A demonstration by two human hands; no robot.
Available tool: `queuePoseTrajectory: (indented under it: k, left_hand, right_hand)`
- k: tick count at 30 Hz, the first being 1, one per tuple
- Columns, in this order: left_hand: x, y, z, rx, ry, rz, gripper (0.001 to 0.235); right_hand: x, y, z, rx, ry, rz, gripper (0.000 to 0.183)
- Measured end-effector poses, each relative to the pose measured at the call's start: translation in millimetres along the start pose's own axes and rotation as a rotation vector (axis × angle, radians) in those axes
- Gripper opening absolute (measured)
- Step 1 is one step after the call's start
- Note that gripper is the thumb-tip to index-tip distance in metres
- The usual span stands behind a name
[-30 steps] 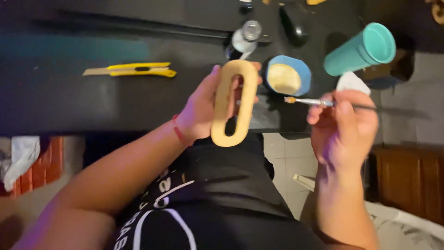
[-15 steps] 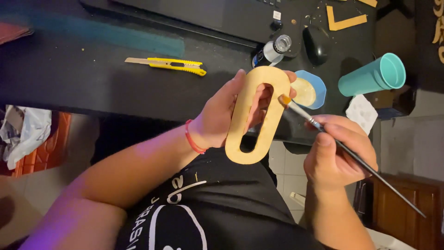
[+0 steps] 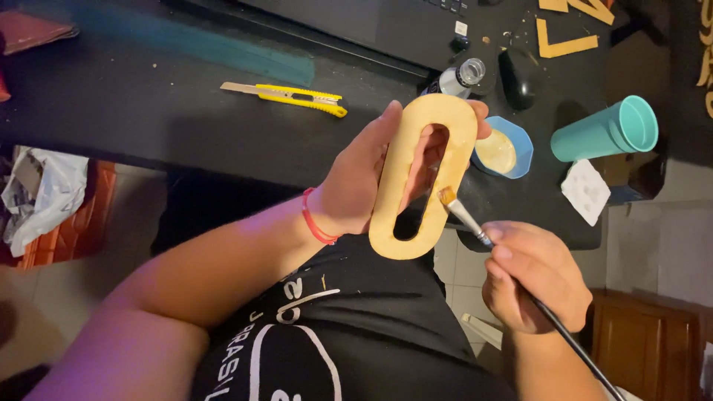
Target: Painting the edges and surfaces of wooden letters using a paintbrush and liquid paint.
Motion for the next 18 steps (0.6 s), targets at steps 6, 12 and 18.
queuePoseTrajectory:
  k: [6, 12, 18]
  left_hand:
    - [-11, 0, -3, 0.079, -0.101, -0.051, 0.068]
    - [-11, 2, -3, 0.030, -0.065, -0.047, 0.068]
    - [-6, 0, -3, 0.056, -0.026, -0.121, 0.066]
  right_hand:
    - [5, -6, 16, 0.139, -0.093, 0.047, 0.018]
    - [-6, -2, 22, 0.143, -0.280, 0.218, 0.022]
    - [-20, -2, 38, 0.106, -0.305, 0.193, 0.016]
Point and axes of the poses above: each hand's wrist, its own z-axis towards the middle knuckle, its own y-axis out of the back of the hand, x = y × z, the point moved 7 cm from there along z, towards the middle knuckle, and after that the axes turned 6 degrees about z, right-handed, at the moved point
